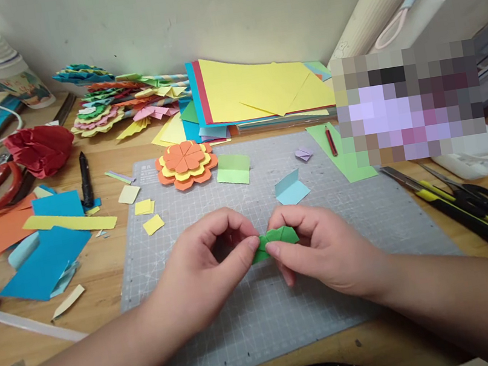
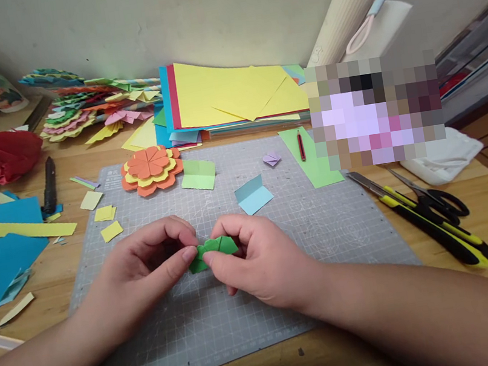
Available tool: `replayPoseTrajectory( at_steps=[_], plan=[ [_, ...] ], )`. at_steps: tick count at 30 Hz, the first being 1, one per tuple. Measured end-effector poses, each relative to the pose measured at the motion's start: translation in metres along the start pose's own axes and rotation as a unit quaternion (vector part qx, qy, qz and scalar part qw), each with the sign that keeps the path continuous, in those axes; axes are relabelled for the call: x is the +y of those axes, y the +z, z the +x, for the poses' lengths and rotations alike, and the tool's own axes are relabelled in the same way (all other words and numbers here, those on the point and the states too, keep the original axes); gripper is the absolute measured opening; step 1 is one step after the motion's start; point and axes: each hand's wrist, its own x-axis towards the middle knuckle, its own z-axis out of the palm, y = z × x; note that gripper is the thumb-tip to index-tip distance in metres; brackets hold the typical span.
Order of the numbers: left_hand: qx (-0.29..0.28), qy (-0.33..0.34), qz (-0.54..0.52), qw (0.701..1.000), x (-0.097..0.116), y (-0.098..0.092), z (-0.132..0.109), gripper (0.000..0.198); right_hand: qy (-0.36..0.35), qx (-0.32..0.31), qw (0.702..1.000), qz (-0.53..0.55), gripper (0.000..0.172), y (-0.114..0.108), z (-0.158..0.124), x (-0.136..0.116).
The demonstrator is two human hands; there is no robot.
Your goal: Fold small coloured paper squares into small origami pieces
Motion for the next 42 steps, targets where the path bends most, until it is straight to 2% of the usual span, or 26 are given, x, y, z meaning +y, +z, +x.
replayPoseTrajectory(
  at_steps=[3, 8, 23, 26, 29, 32, 38, 42],
  plan=[
    [-0.001, 0.017, 0.049, 0.999, 0.0008, 0.0001, -0.0003, 0.010, 0.008, 0.005, 1.000, -0.018, 0.017, 0.0008, -0.0012, -0.0005],
    [-0.003, 0.090, 0.139, 0.986, 0.0016, -0.0014, -0.0002, 0.009, 0.015, 0.012, 0.999, -0.032, 0.017, 0.0024, -0.0008, -0.0022],
    [-0.039, 0.183, 0.203, 0.961, 0.0040, -0.0067, -0.0005, 0.011, -0.007, -0.001, 0.997, -0.074, 0.016, 0.0023, -0.0022, -0.0005],
    [-0.049, 0.156, 0.182, 0.969, 0.0054, -0.0064, -0.0011, 0.011, -0.016, -0.007, 0.997, -0.082, 0.016, 0.0022, -0.0026, -0.0004],
    [-0.047, 0.078, 0.100, 0.991, 0.0055, -0.0045, -0.0010, 0.011, -0.018, -0.021, 0.998, -0.051, 0.016, 0.0020, -0.0026, -0.0005],
    [-0.047, 0.013, 0.017, 0.999, 0.0044, -0.0025, -0.0006, 0.010, -0.002, -0.032, 0.999, -0.005, 0.015, 0.0017, -0.0023, -0.0003],
    [-0.049, -0.010, 0.052, 0.997, 0.0051, -0.0024, -0.0016, 0.014, -0.015, -0.042, 0.999, -0.026, 0.015, 0.0007, -0.0026, 0.0014],
    [-0.063, -0.028, 0.015, 0.998, 0.0044, -0.0018, -0.0008, 0.013, -0.054, -0.047, 0.996, -0.052, 0.017, -0.0015, -0.0024, 0.0021]
  ],
)
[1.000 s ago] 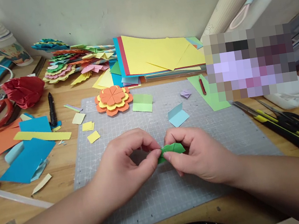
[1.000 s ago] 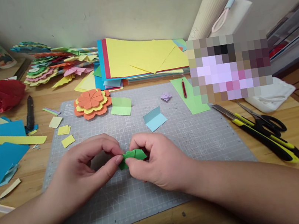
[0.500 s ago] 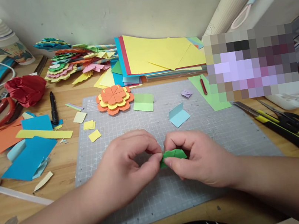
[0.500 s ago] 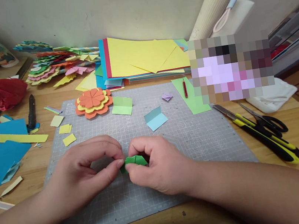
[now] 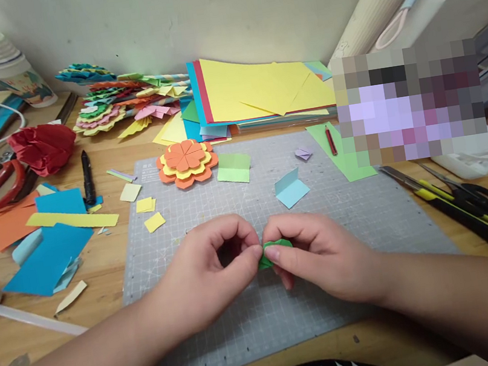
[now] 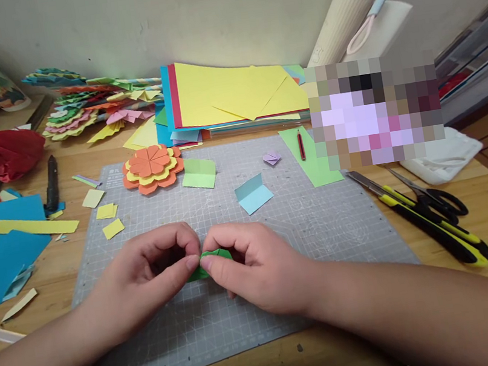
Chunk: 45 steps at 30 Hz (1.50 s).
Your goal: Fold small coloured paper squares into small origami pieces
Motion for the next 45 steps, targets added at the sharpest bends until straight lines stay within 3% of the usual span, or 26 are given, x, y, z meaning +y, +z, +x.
replayPoseTrajectory(
  at_steps=[5, 9, 14, 27, 30, 33, 36, 38, 41, 45],
  plan=[
    [0.022, -0.019, -0.055, 0.998, -0.002, 0.001, 0.001, 0.015, -0.002, 0.046, 0.997, 0.054, 0.018, -0.001, 0.003, 0.000],
    [0.014, -0.024, -0.049, 0.998, -0.001, 0.001, 0.002, 0.014, 0.014, 0.044, 0.997, 0.065, 0.013, 0.000, 0.004, -0.001],
    [0.004, -0.024, -0.137, 0.990, -0.003, -0.002, 0.006, 0.012, 0.017, 0.057, 0.994, 0.086, 0.015, -0.001, 0.004, -0.001],
    [-0.121, -0.050, -0.223, 0.966, -0.010, -0.007, 0.007, 0.013, -0.030, 0.011, 0.991, 0.127, 0.014, -0.001, 0.003, 0.002],
    [-0.070, -0.027, -0.218, 0.973, -0.012, -0.004, 0.007, 0.011, -0.043, 0.025, 0.990, 0.135, 0.012, 0.000, 0.003, 0.001],
    [0.031, 0.015, -0.172, 0.984, -0.011, -0.001, 0.005, 0.009, -0.052, 0.064, 0.990, 0.119, 0.010, 0.002, 0.003, 0.001],
    [0.117, 0.086, -0.037, 0.989, -0.007, 0.002, 0.000, 0.005, -0.060, 0.089, 0.991, 0.084, 0.009, 0.003, 0.004, 0.002],
    [0.157, 0.143, 0.053, 0.976, -0.005, 0.004, -0.003, 0.006, -0.067, 0.097, 0.991, 0.064, 0.009, 0.003, 0.004, 0.002],
    [0.186, 0.193, 0.123, 0.955, -0.004, 0.006, -0.006, 0.009, -0.086, 0.104, 0.990, 0.050, 0.009, 0.003, 0.003, 0.004],
    [0.184, 0.222, 0.145, 0.946, -0.004, 0.008, -0.008, 0.011, -0.111, 0.076, 0.988, 0.082, 0.007, 0.004, 0.001, 0.005]
  ],
)
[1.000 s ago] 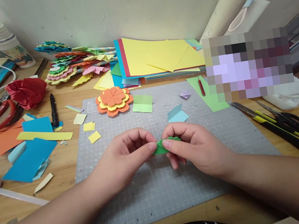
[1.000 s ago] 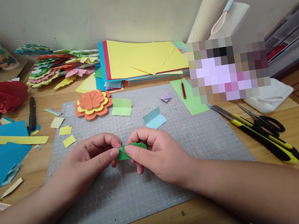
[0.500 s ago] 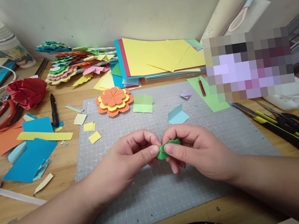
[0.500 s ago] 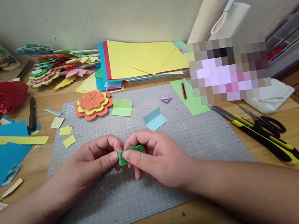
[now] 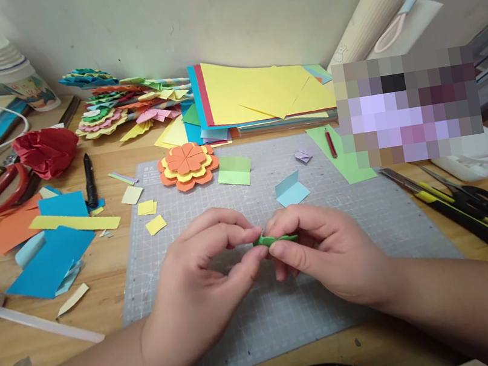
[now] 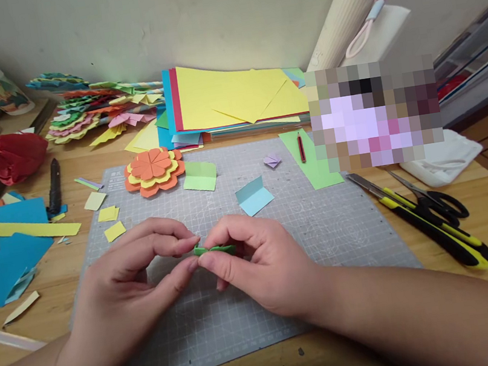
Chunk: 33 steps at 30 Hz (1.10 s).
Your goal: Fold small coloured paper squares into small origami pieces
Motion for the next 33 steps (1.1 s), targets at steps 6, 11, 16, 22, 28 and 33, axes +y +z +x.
replayPoseTrajectory(
  at_steps=[6, 11, 16, 22, 28, 33],
  plan=[
    [0.012, 0.047, 0.012, 0.999, 0.002, -0.001, -0.002, 0.016, 0.040, -0.021, 0.998, 0.054, 0.010, 0.001, 0.000, 0.001],
    [0.043, 0.127, 0.092, 0.987, 0.003, -0.006, 0.000, 0.018, 0.116, -0.022, 0.981, 0.151, 0.034, -0.002, 0.003, 0.003],
    [-0.009, 0.231, 0.186, 0.955, 0.001, -0.013, 0.001, 0.016, 0.244, -0.086, 0.928, 0.268, 0.029, -0.004, 0.008, 0.003],
    [-0.046, 0.059, 0.001, 0.997, -0.001, -0.007, 0.001, 0.025, 0.227, 0.002, 0.935, 0.271, 0.018, -0.004, 0.010, 0.000],
    [-0.133, -0.270, -0.280, 0.912, -0.005, -0.001, 0.011, 0.009, 0.155, 0.052, 0.969, 0.186, 0.019, -0.004, 0.008, -0.001],
    [-0.153, -0.306, -0.292, 0.893, -0.009, -0.001, 0.012, 0.013, 0.111, 0.048, 0.985, 0.124, 0.019, -0.004, 0.005, 0.001]
  ],
)
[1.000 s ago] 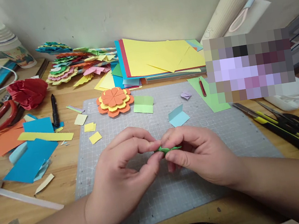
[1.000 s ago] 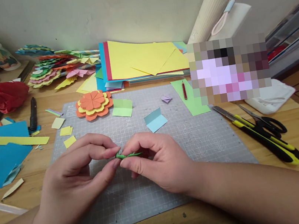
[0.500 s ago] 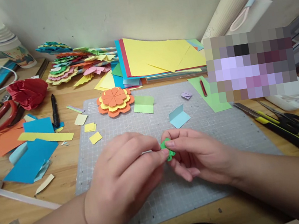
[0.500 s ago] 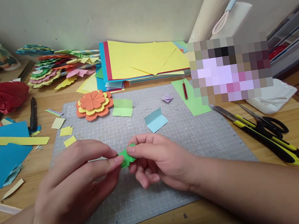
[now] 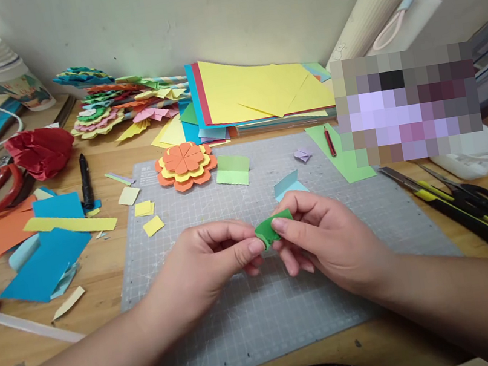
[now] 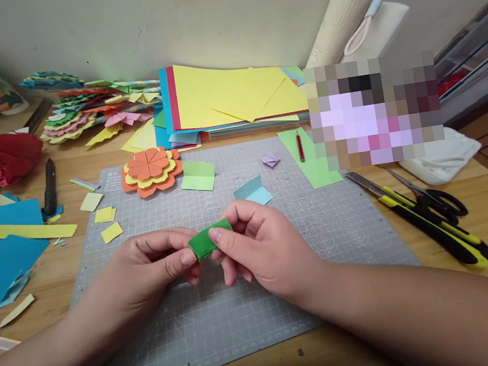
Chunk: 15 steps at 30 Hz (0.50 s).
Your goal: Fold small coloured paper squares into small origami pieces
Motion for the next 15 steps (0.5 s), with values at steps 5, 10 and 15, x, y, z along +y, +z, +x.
replayPoseTrajectory(
  at_steps=[5, 10, 15],
  plan=[
    [-0.005, 0.000, 0.004, 1.000, -0.0033, -0.0023, -0.0019, 0.019, -0.004, 0.006, 1.000, -0.029, 0.020, 0.0004, -0.0022, 0.0003],
    [0.007, 0.021, 0.041, 0.999, -0.0015, -0.0013, -0.0033, 0.021, 0.009, -0.022, 0.999, -0.039, 0.022, 0.0022, -0.0024, -0.0013],
    [0.035, 0.041, 0.033, 0.998, 0.0000, 0.0005, -0.0030, 0.020, 0.034, -0.047, 0.997, -0.058, 0.021, 0.0031, -0.0012, -0.0025]
  ],
)
